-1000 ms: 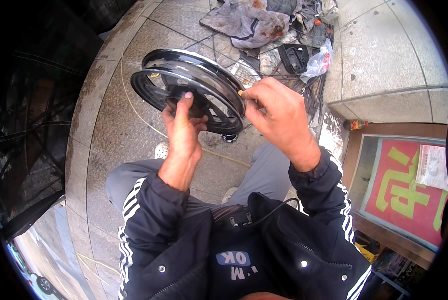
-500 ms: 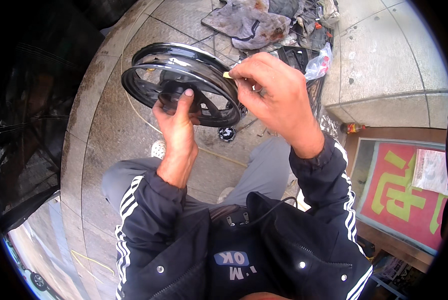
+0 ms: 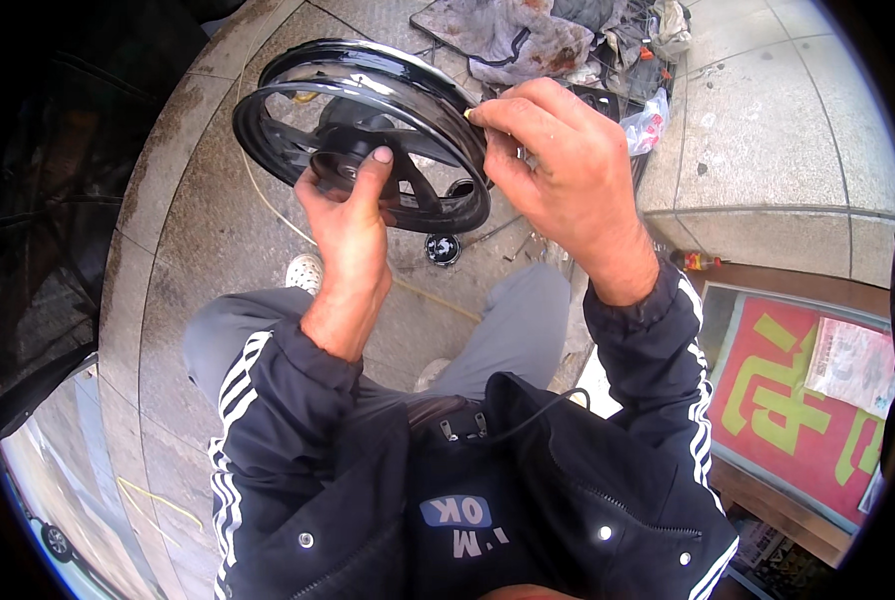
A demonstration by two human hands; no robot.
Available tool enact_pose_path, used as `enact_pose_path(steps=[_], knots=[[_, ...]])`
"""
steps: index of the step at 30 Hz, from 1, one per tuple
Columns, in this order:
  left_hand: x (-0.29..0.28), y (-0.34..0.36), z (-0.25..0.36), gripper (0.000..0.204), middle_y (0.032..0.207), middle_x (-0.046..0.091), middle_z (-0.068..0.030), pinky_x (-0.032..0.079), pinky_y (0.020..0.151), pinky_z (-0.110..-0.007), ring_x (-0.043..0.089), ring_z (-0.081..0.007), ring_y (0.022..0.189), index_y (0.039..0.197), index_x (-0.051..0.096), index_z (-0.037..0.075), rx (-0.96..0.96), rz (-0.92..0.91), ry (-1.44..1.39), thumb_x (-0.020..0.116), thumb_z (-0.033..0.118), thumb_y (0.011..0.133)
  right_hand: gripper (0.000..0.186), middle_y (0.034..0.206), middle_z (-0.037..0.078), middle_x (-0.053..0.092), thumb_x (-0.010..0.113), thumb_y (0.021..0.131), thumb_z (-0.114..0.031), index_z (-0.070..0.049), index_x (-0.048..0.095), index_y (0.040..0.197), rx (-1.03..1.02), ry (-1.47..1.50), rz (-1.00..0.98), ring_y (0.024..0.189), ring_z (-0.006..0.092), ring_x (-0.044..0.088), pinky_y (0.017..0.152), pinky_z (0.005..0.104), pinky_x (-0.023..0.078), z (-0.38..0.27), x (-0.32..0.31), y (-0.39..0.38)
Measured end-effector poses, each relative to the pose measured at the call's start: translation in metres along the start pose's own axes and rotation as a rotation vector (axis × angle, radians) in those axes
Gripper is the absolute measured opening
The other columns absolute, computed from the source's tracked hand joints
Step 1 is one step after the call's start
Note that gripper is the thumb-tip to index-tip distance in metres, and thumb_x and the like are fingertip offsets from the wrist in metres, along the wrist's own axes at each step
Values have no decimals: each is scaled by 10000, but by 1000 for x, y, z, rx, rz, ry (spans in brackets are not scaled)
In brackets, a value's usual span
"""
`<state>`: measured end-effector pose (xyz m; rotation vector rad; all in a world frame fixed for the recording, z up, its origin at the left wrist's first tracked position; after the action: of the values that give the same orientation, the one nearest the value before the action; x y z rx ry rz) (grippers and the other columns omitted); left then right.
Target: The person opens a can of black paint and pours some into the lid. They then use a small stick to apply the black paint to a curved, chrome-finished car part, covering its surface.
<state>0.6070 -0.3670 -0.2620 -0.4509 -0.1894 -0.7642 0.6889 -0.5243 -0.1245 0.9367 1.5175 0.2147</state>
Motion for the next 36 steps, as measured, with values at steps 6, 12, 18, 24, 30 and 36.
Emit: enact_pose_path(steps=[6,12,18,24,30,36], knots=[[-4,-1,2,892,1061,659,-145,507,613,-287,677,-187,754,1433,316,-6,-21,-3,-4,870,374,847,236,882,57,643,781,734,-22,-83,699,947,-26,-64,-38,784,277,688,656,380,565,-1,-1,-10],[-6,-3,7,866,1112,632,-137,505,601,-281,674,-190,753,1426,331,24,-83,-21,-31,860,403,854,265,900,56,655,784,720,-13,-72,704,966,15,-61,-39,794,267,695,667,363,574,-6,-4,-24],[-5,-5,10,735,1097,626,-115,511,602,-279,681,-203,773,1360,413,58,-150,-36,-80,832,422,877,276,886,65,671,776,720,10,-62,730,983,49,-27,43,763,263,692,655,362,574,-5,2,-39],[-5,-1,8,778,1020,654,-121,508,554,-282,673,-205,718,1325,401,12,-161,-80,-128,852,432,851,262,913,98,710,766,748,84,-26,756,986,160,25,50,764,253,717,661,329,575,-3,4,-57],[-11,4,3,627,1017,656,-96,504,570,-283,676,-202,738,1246,499,42,-252,-147,-185,801,462,892,265,921,103,721,760,771,102,-19,769,1006,228,84,112,734,211,714,638,298,572,-3,13,-75],[-9,-1,11,595,981,646,-81,505,586,-295,673,-189,748,1236,553,62,-290,-157,-189,752,520,912,255,916,86,707,783,740,44,-50,753,975,292,130,181,758,265,710,647,350,571,-5,25,-91]])
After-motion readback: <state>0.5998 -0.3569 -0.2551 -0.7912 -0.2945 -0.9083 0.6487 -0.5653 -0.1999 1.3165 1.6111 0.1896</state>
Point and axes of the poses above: each hand's wrist, its own y-axis towards the middle knuckle, its own x-axis out of the palm, z = x × y, the point moved 3 cm from there along y, towards the middle knuckle
